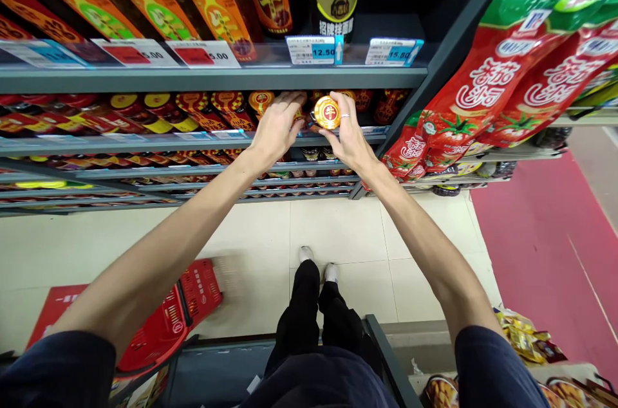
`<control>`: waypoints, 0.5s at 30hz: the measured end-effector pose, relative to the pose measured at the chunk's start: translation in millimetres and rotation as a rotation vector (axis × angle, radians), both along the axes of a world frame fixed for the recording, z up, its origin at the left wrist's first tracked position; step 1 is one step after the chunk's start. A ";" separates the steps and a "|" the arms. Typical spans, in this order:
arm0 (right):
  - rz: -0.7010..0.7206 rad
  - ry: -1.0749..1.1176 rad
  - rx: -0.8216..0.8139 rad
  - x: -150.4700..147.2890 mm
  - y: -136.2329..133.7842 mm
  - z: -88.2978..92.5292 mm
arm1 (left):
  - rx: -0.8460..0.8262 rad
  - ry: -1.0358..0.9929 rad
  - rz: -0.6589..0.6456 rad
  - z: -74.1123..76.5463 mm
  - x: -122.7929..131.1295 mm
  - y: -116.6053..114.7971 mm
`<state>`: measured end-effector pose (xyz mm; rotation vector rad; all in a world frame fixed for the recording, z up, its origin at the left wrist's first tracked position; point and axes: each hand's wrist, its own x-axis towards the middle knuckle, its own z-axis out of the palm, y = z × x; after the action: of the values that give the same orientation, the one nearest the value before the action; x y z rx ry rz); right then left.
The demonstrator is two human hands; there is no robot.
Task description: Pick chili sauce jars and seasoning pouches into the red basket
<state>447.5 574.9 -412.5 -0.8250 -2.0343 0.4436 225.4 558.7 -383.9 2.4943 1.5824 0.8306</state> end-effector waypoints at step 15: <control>-0.163 -0.302 0.053 -1.5 -2.4 14.9 | 0.017 -0.047 -0.032 1.0 -10.1 7.7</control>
<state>446.0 572.5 -397.6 -1.0669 -2.2199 0.1800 215.2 566.4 -382.9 2.4850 1.5237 0.8958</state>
